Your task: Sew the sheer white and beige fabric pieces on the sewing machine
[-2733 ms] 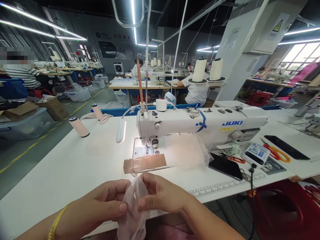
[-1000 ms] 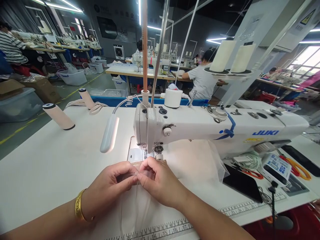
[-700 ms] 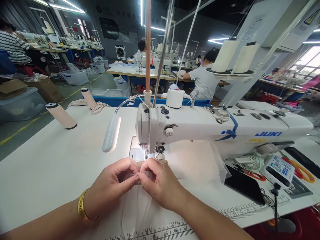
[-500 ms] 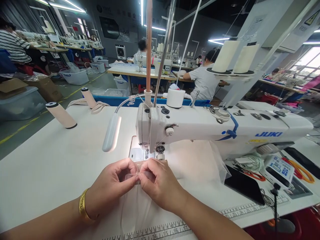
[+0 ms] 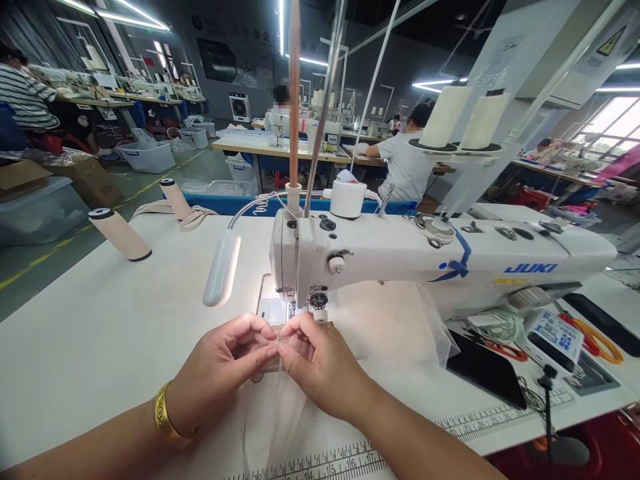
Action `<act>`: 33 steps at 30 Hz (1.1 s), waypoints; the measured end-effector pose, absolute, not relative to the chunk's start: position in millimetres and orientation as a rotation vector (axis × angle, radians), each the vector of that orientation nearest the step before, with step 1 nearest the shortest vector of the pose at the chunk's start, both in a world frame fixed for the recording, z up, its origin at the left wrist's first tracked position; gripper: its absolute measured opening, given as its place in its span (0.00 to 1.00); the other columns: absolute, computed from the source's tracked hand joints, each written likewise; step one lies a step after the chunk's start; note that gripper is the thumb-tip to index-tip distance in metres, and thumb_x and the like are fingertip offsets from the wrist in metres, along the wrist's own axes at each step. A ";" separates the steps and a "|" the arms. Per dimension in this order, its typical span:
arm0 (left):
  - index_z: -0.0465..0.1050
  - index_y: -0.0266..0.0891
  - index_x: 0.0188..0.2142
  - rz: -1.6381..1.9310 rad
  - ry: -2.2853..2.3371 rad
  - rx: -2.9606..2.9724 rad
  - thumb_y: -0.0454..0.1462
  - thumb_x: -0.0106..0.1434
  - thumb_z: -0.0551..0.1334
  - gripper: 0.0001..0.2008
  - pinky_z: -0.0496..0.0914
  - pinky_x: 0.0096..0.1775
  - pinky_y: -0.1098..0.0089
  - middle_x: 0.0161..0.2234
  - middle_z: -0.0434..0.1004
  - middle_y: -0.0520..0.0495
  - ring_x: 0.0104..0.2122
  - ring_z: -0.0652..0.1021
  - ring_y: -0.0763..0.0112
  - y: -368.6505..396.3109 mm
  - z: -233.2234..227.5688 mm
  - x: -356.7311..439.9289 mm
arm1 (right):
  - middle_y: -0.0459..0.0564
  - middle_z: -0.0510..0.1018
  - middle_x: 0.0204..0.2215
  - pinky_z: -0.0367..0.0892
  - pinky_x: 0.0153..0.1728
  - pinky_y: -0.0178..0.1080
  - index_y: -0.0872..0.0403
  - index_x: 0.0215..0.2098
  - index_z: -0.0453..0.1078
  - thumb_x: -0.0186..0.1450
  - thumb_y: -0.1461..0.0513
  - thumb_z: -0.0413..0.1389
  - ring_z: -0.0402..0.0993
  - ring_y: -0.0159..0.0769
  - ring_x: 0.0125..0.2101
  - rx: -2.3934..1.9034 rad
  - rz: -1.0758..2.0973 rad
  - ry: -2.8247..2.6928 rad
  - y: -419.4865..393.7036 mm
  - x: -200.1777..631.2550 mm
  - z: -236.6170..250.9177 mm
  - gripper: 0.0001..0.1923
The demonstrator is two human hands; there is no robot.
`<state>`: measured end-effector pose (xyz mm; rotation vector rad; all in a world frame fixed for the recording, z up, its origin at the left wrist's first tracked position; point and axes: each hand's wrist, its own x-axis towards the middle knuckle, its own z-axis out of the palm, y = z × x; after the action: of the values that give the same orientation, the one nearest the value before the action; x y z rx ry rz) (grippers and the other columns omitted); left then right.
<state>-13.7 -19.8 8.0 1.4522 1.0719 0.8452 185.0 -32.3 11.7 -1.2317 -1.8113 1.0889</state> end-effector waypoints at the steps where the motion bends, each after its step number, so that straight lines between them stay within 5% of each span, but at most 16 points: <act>1: 0.73 0.40 0.36 0.847 1.075 1.463 0.47 0.63 0.68 0.13 0.69 0.28 0.72 0.27 0.76 0.53 0.23 0.72 0.75 -19.7 8.5 -13.9 | 0.42 0.71 0.28 0.61 0.30 0.35 0.50 0.43 0.69 0.71 0.53 0.56 0.65 0.33 0.29 -1.236 1.101 -1.813 -31.9 185.2 11.4 0.10; 7: 0.73 0.40 0.35 0.818 1.121 1.492 0.48 0.63 0.67 0.14 0.69 0.28 0.72 0.26 0.77 0.53 0.23 0.72 0.73 -19.8 12.3 -14.7 | 0.40 0.69 0.27 0.58 0.29 0.34 0.50 0.35 0.67 0.72 0.57 0.55 0.62 0.31 0.27 -1.215 1.064 -1.831 -29.9 185.5 10.4 0.08; 33: 0.68 0.43 0.34 0.748 1.231 1.564 0.52 0.60 0.66 0.17 0.64 0.26 0.71 0.20 0.63 0.58 0.22 0.69 0.70 -16.2 10.5 -11.4 | 0.43 0.73 0.28 0.61 0.35 0.37 0.50 0.33 0.71 0.72 0.61 0.55 0.67 0.33 0.30 -1.180 0.842 -1.868 -30.7 183.2 8.3 0.09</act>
<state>-11.4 -16.2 10.5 1.5642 1.2306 0.7477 183.2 -30.7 8.3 -1.1795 -1.8682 0.8422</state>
